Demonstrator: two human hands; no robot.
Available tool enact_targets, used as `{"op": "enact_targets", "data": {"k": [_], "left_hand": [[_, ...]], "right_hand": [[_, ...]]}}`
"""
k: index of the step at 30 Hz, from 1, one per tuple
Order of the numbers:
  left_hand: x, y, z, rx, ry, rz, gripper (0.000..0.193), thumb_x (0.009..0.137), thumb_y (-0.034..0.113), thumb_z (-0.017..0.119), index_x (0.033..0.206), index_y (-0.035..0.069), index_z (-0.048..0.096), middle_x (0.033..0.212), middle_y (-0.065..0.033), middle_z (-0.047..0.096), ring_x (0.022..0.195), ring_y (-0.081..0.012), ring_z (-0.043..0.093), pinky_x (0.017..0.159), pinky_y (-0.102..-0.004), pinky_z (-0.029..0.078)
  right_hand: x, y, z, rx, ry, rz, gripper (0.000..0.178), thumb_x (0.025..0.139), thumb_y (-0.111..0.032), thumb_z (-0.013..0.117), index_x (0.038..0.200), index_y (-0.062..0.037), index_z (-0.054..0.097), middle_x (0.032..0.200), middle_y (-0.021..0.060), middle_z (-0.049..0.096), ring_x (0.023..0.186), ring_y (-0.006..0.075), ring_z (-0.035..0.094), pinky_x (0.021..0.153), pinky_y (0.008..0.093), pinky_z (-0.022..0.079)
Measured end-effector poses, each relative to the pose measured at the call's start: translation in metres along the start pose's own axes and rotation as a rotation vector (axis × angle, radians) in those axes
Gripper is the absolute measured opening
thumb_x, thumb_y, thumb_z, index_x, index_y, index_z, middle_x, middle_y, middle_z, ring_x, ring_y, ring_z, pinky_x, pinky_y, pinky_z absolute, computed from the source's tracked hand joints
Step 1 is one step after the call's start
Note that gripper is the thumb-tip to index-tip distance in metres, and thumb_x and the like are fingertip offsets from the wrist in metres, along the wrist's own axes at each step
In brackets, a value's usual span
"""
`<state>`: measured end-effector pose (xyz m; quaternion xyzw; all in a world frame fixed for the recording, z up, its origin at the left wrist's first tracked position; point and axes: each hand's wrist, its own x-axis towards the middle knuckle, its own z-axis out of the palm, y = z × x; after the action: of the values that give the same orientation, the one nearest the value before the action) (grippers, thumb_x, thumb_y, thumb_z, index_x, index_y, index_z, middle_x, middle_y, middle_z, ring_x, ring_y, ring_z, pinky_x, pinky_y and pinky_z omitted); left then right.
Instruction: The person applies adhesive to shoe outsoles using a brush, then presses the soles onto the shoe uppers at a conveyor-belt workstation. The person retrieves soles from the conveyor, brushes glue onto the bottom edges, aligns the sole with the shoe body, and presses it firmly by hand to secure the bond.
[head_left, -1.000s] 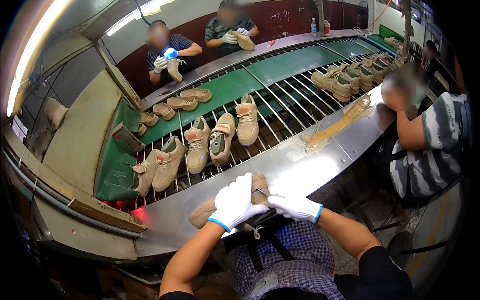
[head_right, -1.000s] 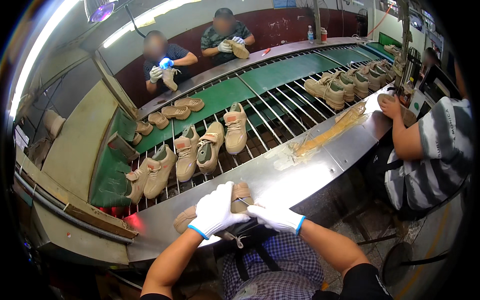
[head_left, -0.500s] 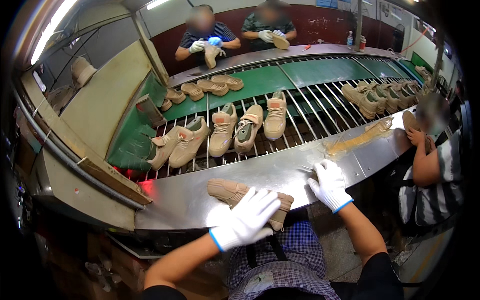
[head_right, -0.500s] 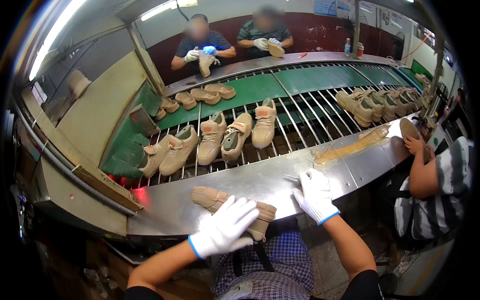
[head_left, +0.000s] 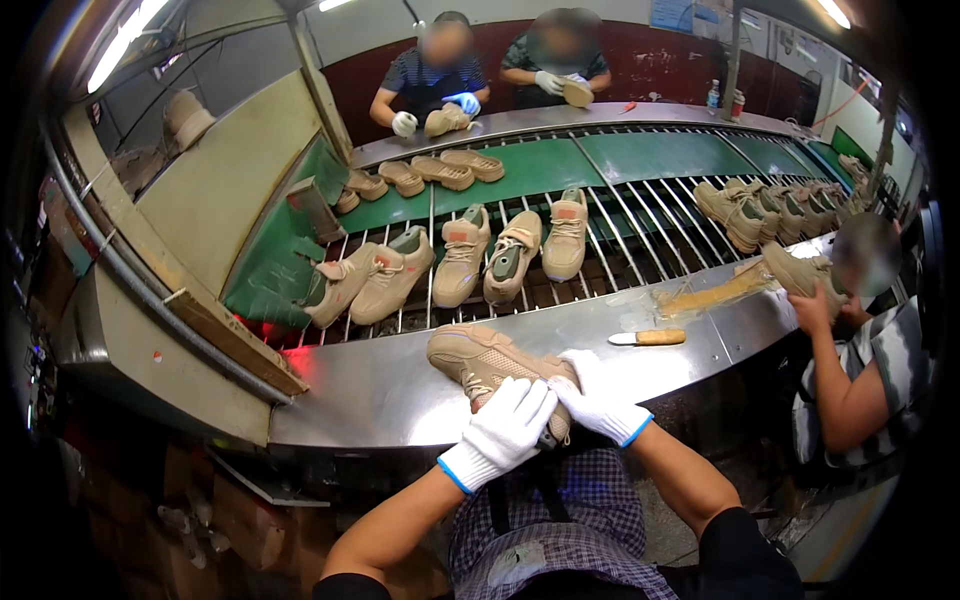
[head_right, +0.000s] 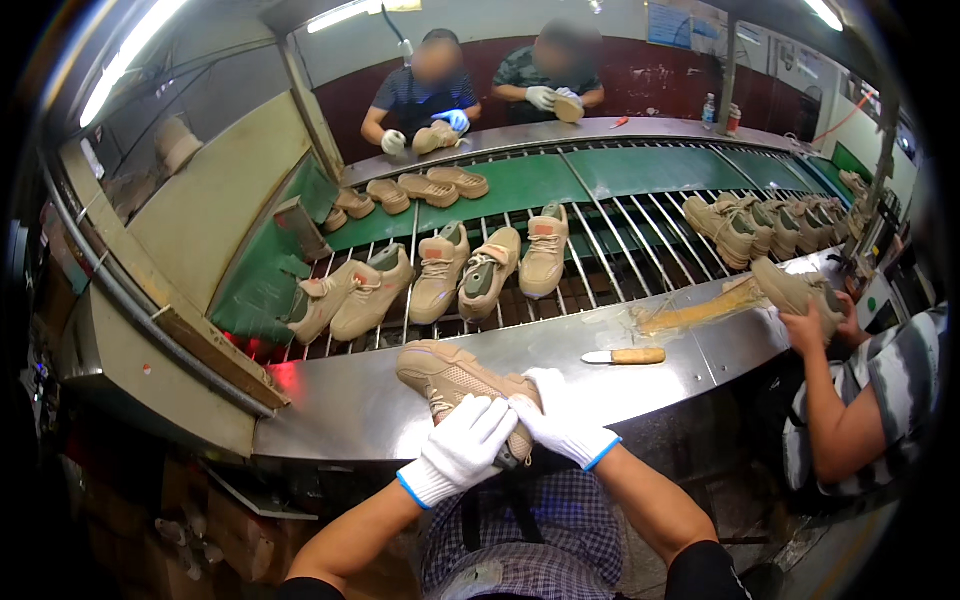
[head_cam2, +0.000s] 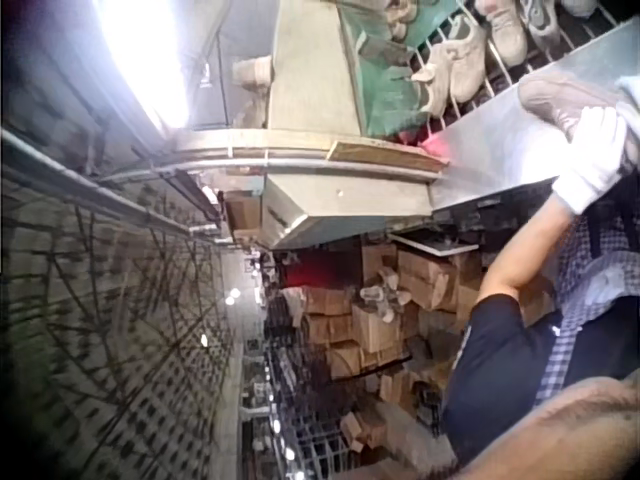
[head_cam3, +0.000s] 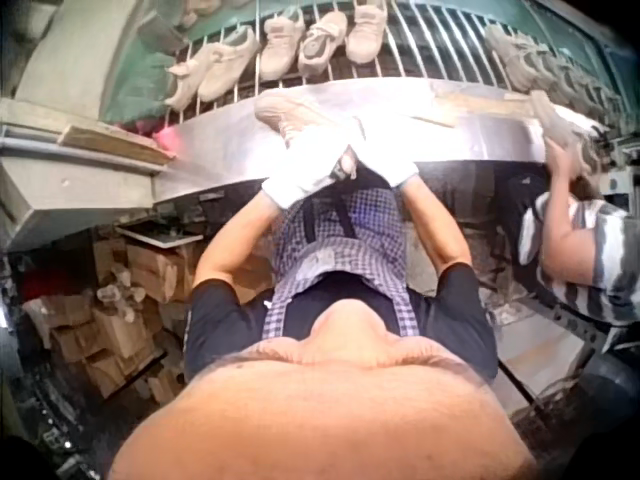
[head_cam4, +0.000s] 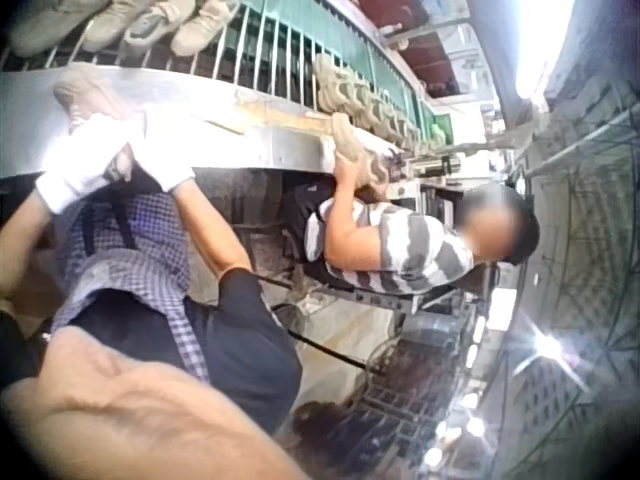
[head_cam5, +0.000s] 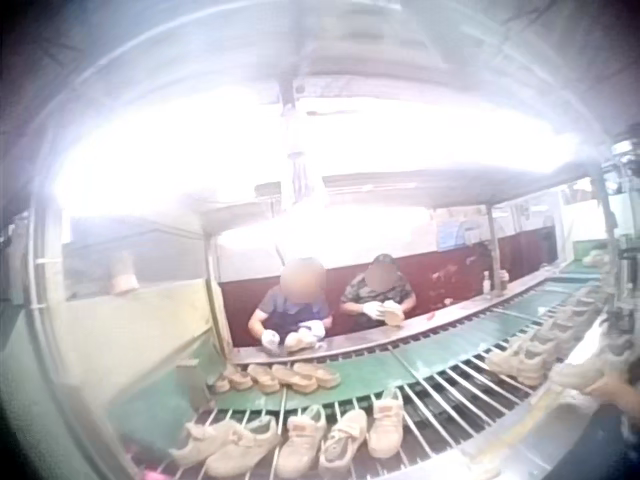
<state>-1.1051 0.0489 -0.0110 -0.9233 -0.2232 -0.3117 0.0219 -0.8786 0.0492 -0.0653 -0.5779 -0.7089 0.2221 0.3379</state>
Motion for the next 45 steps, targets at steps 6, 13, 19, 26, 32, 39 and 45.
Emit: {"op": "enact_targets", "data": {"k": [6,13,19,26,32,39,45], "left_hand": [[-0.008,-0.014,-0.044,-0.122,-0.002,0.027,0.063,0.069,0.024,0.090,0.124,-0.001,0.070,0.123,-0.0201,0.072,0.110,-0.0382,0.072,0.099,-0.0464,0.059],[-0.009,-0.037,-0.102,-0.169,0.073,-0.191,0.063,0.063,0.023,0.094,0.119,0.003,0.073,0.124,-0.0181,0.072,0.122,-0.0401,0.068,0.107,-0.0519,0.052],[-0.066,-0.028,-0.076,-0.169,0.379,-0.539,0.053,0.081,0.012,0.088,0.129,-0.004,0.070,0.131,-0.0268,0.069,0.120,-0.0447,0.068,0.106,-0.0474,0.055],[-0.285,0.046,-0.005,-0.148,0.228,-1.249,0.065,0.093,0.020,0.084,0.149,-0.002,0.057,0.153,-0.0210,0.059,0.140,-0.0346,0.058,0.120,-0.0435,0.045],[-0.424,0.103,0.042,-0.571,-0.177,-1.863,0.056,0.106,0.040,0.068,0.139,-0.005,0.066,0.142,-0.0213,0.069,0.132,-0.0323,0.063,0.112,-0.0424,0.048],[-0.386,0.054,0.081,-0.823,-0.289,-1.942,0.055,0.106,0.040,0.067,0.138,-0.005,0.066,0.141,-0.0210,0.069,0.131,-0.0321,0.063,0.112,-0.0424,0.049],[-0.362,0.024,0.127,-0.928,-0.227,-1.980,0.055,0.106,0.041,0.067,0.137,-0.005,0.067,0.140,-0.0207,0.070,0.131,-0.0318,0.064,0.111,-0.0424,0.049]], "right_hand": [[0.014,-0.033,-0.036,0.333,-0.362,0.285,0.059,0.107,-0.046,0.062,0.142,0.0019,0.056,0.139,0.0247,0.062,0.123,0.0324,0.066,0.105,0.0436,0.055],[-0.019,-0.058,0.002,1.698,-0.536,0.717,0.065,0.112,-0.050,0.047,0.160,-0.0060,0.041,0.145,0.0225,0.060,0.122,0.0398,0.069,0.095,0.0523,0.063],[-0.010,-0.067,-0.023,1.983,-0.372,0.697,0.076,0.110,-0.067,0.034,0.154,-0.0078,0.049,0.136,0.0247,0.065,0.103,0.0400,0.071,0.064,0.0385,0.062],[0.093,-0.011,-0.117,1.600,0.223,0.338,0.066,0.110,-0.061,0.047,0.147,-0.0070,0.054,0.128,0.0185,0.067,0.099,0.0316,0.074,0.083,0.0422,0.064],[0.085,0.081,-0.112,0.845,0.359,0.300,0.034,0.107,-0.033,0.067,0.129,-0.0066,0.066,0.106,0.0059,0.073,0.092,0.0179,0.071,0.082,0.0346,0.059],[-0.104,0.025,-0.032,0.482,-0.545,0.456,0.036,0.111,-0.017,0.062,0.140,0.0048,0.064,0.122,0.0156,0.078,0.113,0.0203,0.074,0.100,0.0343,0.060],[-0.255,0.134,0.045,0.186,0.058,1.011,0.047,0.106,-0.032,0.066,0.135,0.0052,0.066,0.122,0.0192,0.077,0.112,0.0320,0.075,0.099,0.0394,0.059]]}}
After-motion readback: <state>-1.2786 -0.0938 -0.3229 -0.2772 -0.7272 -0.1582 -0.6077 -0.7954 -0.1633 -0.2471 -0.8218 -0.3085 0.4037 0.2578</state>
